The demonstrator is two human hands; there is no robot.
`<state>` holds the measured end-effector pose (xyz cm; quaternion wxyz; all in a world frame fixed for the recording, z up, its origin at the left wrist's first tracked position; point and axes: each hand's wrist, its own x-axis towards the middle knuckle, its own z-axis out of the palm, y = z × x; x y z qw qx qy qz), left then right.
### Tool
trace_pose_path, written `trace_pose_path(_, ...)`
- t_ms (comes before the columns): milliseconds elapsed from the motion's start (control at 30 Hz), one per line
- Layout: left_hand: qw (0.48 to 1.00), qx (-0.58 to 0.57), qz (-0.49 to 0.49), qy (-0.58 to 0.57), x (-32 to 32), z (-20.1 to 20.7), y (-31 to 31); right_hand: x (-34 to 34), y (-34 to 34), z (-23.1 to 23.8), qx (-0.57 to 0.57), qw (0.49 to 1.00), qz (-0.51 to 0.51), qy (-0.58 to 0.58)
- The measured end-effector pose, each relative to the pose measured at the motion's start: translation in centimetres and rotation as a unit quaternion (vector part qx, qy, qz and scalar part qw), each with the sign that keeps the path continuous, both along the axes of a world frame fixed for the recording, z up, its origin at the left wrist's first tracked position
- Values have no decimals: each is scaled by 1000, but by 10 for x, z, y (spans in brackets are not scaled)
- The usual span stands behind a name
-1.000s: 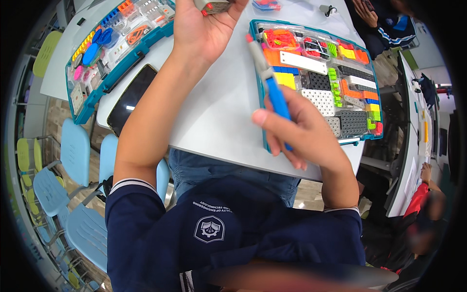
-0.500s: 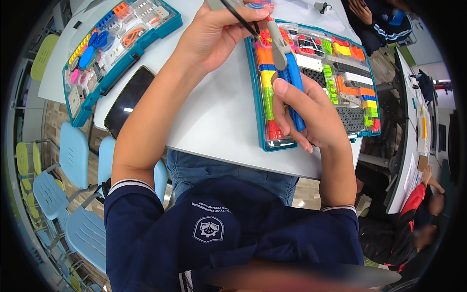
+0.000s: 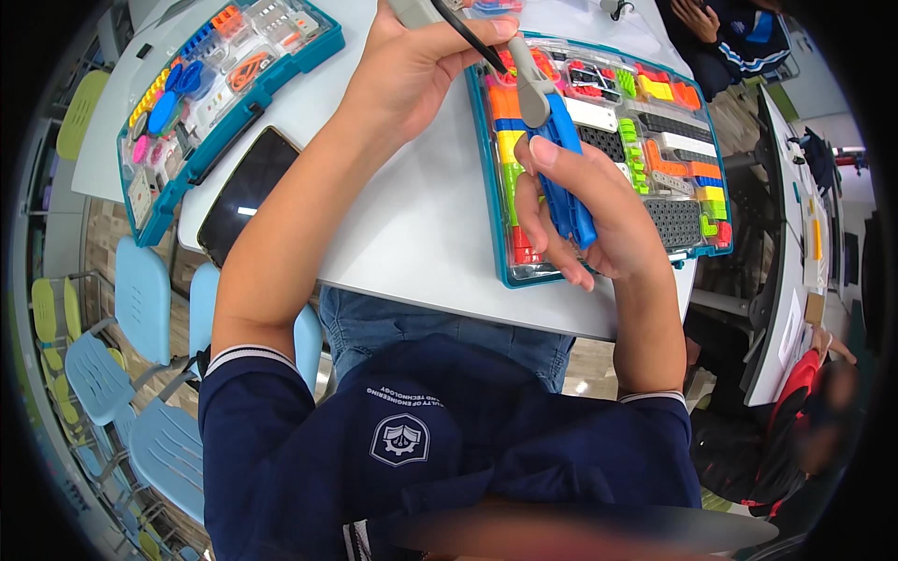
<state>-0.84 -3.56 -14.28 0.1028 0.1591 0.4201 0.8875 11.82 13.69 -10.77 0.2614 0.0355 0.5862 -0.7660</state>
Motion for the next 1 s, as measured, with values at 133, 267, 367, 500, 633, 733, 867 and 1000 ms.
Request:
trace_pose_path(133,1000,3,28,-3,0,-2,2,2,-1,1,18,1000,-4,0)
trace_pose_path(267,1000,14,6,14,-11,-8,-3,1,-1,1,50,994,-64,78)
trace_pose_path(367,999,-17,5,27,-17,-14,-6,-12,1,-2,121,945,-165,255)
trace_pose_path(500,1000,-1,-18,7,-19,-19,-6,-39,4,-5,235,821,-234,466)
trace_pose_path(633,999,-7,-40,4,-17,-23,-7,-58,2,-5,326,716,-219,578)
trace_pose_path(733,998,29,-64,-1,-12,-26,-7,-63,-6,-8,347,697,-231,583)
trace_pose_path(867,996,40,-79,-19,-9,-25,-6,-63,-3,-6,377,672,-231,594)
trace_pose_path(1000,998,23,-31,-40,-10,-17,-2,-63,18,8,474,674,-191,533)
